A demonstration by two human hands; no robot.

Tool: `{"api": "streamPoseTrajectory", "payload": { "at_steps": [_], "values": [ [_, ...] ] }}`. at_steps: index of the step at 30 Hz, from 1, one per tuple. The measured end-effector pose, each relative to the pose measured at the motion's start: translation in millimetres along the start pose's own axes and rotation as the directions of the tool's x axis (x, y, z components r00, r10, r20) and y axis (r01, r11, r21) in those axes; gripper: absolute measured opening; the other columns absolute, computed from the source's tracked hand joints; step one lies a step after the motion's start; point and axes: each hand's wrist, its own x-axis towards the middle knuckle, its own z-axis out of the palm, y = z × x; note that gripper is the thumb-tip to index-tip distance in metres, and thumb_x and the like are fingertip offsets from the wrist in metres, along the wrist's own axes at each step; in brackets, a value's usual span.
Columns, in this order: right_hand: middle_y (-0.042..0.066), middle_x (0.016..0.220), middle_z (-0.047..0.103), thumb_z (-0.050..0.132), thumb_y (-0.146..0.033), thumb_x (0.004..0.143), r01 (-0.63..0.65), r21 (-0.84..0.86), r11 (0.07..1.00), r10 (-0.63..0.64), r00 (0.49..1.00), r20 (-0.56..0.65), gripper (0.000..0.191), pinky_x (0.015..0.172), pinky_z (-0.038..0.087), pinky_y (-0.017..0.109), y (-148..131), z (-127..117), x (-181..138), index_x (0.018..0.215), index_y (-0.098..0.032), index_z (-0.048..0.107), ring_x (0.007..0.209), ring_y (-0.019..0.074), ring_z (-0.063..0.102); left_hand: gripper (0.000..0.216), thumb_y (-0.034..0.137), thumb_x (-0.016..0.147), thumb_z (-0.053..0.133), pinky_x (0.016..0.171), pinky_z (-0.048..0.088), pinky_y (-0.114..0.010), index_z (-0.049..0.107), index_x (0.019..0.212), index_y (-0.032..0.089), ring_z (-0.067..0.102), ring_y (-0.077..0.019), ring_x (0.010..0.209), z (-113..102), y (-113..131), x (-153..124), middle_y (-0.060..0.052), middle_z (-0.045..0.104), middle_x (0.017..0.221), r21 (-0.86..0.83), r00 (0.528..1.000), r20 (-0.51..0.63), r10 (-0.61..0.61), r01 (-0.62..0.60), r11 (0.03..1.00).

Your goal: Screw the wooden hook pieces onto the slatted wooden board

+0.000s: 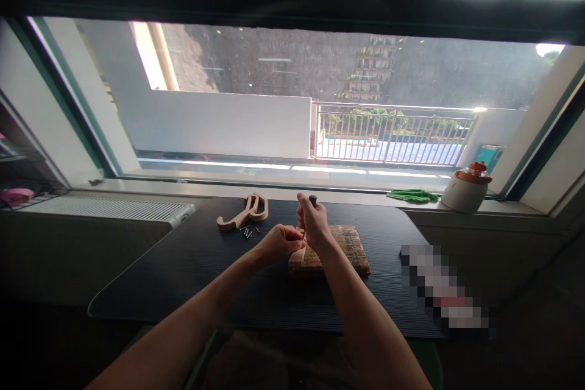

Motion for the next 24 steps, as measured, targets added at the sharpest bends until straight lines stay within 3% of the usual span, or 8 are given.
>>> {"api": "streamPoseTrajectory", "payload": {
  "at_steps": [9,16,24],
  "values": [
    [-0.01,0.039,0.021,0.055,-0.041,0.072,0.022,0.005,1.0,-0.022,1.0,0.007,0.041,0.033,0.011,0.02,0,-1,0,0.048,-0.02,0.03,0.034,0.0032,0.015,0.031,0.037,0.068,0.055,0.054,0.035,-0.022,0.069,0.074,0.01,0.049,-0.0111,0.057,0,-3,1,-0.002,0.059,0.062,-0.024,1.0,0.014,-0.01,0.011,1.0],
    [-0.008,0.039,0.028,0.055,-0.041,0.072,-0.007,-0.1,0.995,0.024,0.986,0.167,0.039,0.035,0.017,0.021,-3,-2,-3,0.047,-0.02,0.032,0.035,0.0039,0.02,0.027,0.033,0.068,0.056,0.052,0.034,-0.022,0.067,0.065,0.009,0.045,-0.0098,0.054,-5,6,1,-0.001,0.057,0.058,0.007,0.998,0.07,0.001,-0.001,1.0],
    [-0.008,0.039,0.026,0.054,-0.042,0.072,0.012,-0.125,0.992,0.006,0.989,0.145,0.042,0.035,0.016,0.021,2,0,1,0.046,-0.02,0.031,0.035,0.0041,0.02,0.026,0.029,0.069,0.054,0.056,0.037,-0.023,0.07,0.079,0.011,0.049,-0.0113,0.058,-34,17,7,-0.002,0.061,0.063,-0.021,0.972,0.232,-0.041,0.048,0.999]
  ]
}}
